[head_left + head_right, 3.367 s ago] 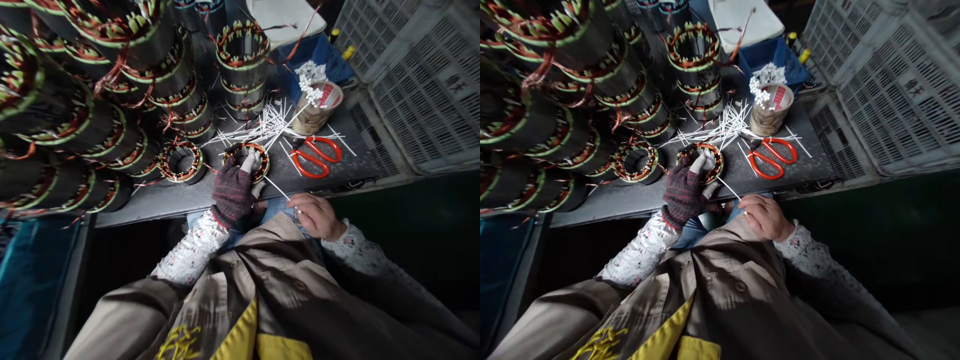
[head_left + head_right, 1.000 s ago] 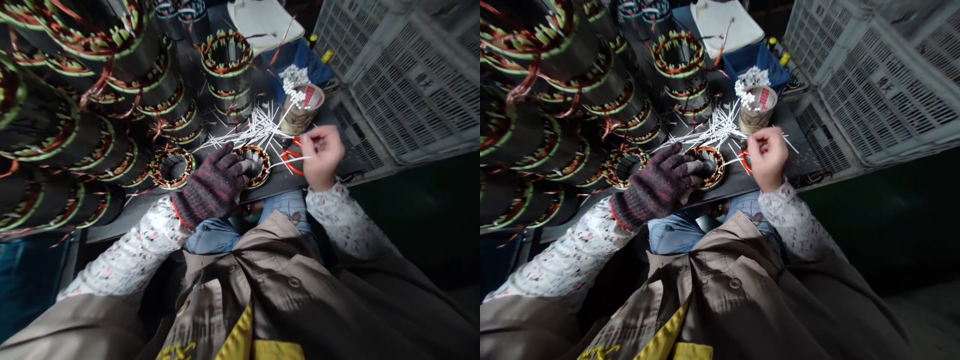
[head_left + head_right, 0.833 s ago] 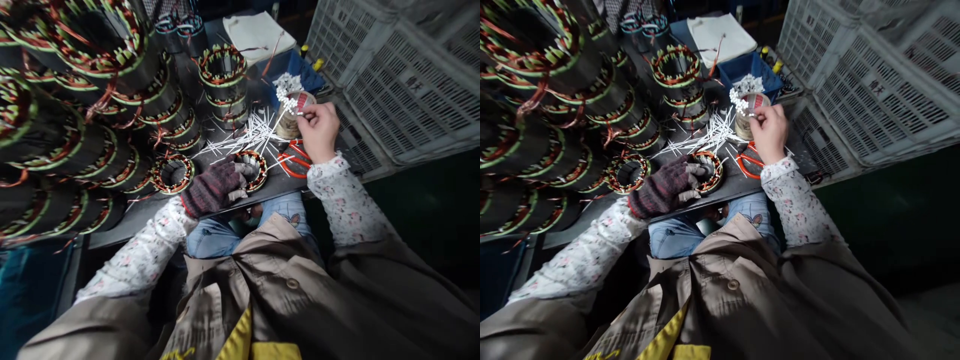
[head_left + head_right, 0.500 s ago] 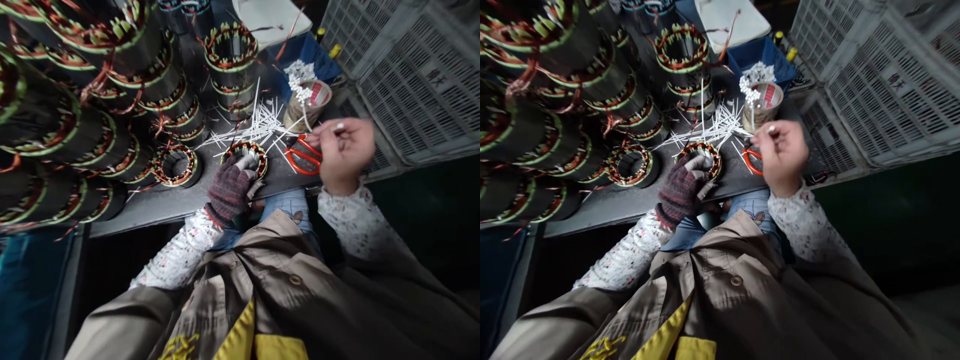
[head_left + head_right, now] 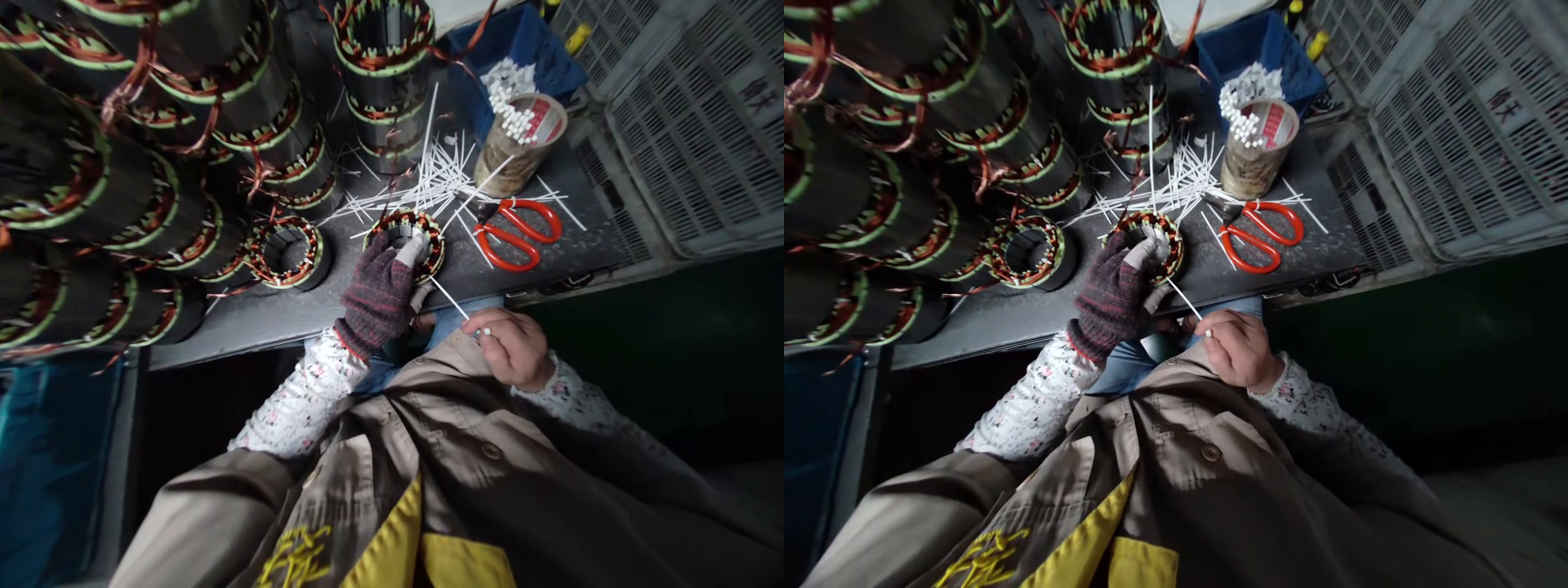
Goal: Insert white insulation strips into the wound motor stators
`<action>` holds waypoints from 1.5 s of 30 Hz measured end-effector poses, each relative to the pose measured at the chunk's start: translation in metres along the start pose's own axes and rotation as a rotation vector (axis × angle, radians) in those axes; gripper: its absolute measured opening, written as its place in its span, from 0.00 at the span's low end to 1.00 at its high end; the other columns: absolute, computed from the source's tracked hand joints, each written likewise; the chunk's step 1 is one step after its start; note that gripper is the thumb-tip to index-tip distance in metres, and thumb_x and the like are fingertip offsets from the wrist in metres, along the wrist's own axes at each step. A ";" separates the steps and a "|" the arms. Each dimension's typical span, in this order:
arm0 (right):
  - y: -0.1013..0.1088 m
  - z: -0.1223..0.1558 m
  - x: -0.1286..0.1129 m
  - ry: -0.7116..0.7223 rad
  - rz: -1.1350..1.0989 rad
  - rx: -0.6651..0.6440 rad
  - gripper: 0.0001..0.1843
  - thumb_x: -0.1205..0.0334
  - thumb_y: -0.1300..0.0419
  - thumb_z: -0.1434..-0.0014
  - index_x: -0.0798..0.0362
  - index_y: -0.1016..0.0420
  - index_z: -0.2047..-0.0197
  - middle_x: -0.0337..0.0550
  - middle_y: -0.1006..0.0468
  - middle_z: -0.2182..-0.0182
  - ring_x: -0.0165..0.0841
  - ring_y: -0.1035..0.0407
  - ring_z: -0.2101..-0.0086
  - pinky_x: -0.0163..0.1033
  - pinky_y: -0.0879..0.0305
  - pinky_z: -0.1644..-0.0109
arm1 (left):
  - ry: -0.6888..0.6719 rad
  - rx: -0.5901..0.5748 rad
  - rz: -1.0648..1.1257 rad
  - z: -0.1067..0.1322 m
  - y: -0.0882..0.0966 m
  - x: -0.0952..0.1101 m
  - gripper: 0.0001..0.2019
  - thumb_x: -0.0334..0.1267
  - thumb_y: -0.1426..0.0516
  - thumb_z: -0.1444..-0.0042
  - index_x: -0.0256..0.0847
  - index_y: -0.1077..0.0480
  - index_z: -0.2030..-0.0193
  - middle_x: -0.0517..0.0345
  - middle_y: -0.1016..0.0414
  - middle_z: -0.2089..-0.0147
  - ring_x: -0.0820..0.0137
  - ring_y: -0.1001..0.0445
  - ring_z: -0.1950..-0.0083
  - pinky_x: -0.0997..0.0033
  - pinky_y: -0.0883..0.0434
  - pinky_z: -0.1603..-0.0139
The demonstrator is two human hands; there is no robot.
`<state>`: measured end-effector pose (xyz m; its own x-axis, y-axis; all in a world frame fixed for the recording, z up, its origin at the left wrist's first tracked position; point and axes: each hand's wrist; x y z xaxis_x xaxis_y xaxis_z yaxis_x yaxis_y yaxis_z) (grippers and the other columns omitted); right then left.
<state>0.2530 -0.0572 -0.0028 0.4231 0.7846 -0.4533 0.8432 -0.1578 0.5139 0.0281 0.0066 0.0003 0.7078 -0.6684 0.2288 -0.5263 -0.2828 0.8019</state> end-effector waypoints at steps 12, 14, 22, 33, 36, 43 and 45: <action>0.000 -0.022 -0.008 -0.202 -0.033 0.060 0.10 0.67 0.48 0.35 0.47 0.29 0.67 0.38 0.20 0.74 0.32 0.25 0.76 0.39 0.28 0.70 | 0.026 -0.063 0.040 0.000 0.003 -0.001 0.33 0.45 0.45 0.32 0.36 0.53 0.26 0.38 0.28 0.34 0.55 0.28 0.33 0.48 0.40 0.25; 0.006 -0.018 -0.011 -0.225 -0.023 0.019 0.11 0.68 0.48 0.35 0.47 0.29 0.67 0.37 0.20 0.74 0.32 0.26 0.77 0.39 0.29 0.72 | 0.009 -0.060 0.034 0.000 0.003 -0.001 0.33 0.44 0.45 0.32 0.36 0.53 0.26 0.37 0.29 0.33 0.55 0.27 0.33 0.48 0.40 0.25; 0.002 -0.017 -0.006 -0.234 0.027 -0.019 0.12 0.66 0.48 0.35 0.47 0.29 0.69 0.37 0.21 0.76 0.32 0.26 0.76 0.38 0.30 0.69 | 0.012 -0.047 0.025 -0.001 0.003 -0.001 0.32 0.46 0.46 0.31 0.38 0.54 0.26 0.41 0.27 0.35 0.56 0.26 0.34 0.46 0.38 0.25; -0.041 -0.038 0.011 -0.486 -0.258 0.094 0.13 0.54 0.41 0.32 0.50 0.25 0.67 0.37 0.20 0.74 0.28 0.28 0.76 0.34 0.32 0.70 | 0.184 0.000 0.398 0.001 0.005 0.004 0.18 0.43 0.54 0.26 0.47 0.36 0.34 0.51 0.21 0.42 0.69 0.21 0.42 0.55 0.28 0.31; -0.033 -0.041 0.006 -0.451 -0.239 0.048 0.13 0.56 0.45 0.30 0.50 0.25 0.65 0.40 0.19 0.69 0.29 0.27 0.73 0.35 0.31 0.67 | 0.099 0.078 0.369 -0.003 0.005 0.002 0.11 0.42 0.49 0.28 0.47 0.26 0.51 0.56 0.16 0.54 0.69 0.19 0.47 0.51 0.34 0.26; -0.040 -0.049 0.018 -0.407 0.013 -0.022 0.12 0.63 0.42 0.36 0.50 0.30 0.73 0.38 0.26 0.76 0.30 0.33 0.75 0.37 0.40 0.69 | 0.041 0.096 0.368 -0.003 0.009 -0.001 0.09 0.41 0.47 0.29 0.46 0.27 0.49 0.54 0.16 0.50 0.69 0.19 0.45 0.53 0.32 0.27; -0.042 -0.052 0.021 -0.426 0.015 -0.013 0.13 0.62 0.40 0.38 0.50 0.33 0.75 0.37 0.29 0.77 0.28 0.38 0.77 0.37 0.43 0.71 | 0.030 0.052 0.336 -0.002 0.010 -0.002 0.11 0.43 0.48 0.28 0.46 0.27 0.49 0.54 0.16 0.50 0.68 0.20 0.44 0.53 0.32 0.27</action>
<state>0.2092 -0.0025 0.0042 0.5369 0.4638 -0.7047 0.8327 -0.1572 0.5309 0.0221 0.0066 0.0091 0.5035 -0.7099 0.4924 -0.7553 -0.0849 0.6498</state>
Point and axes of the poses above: each hand's wrist, its own z-axis away from the middle knuckle, its own y-axis out of the back of the hand, x = y × z
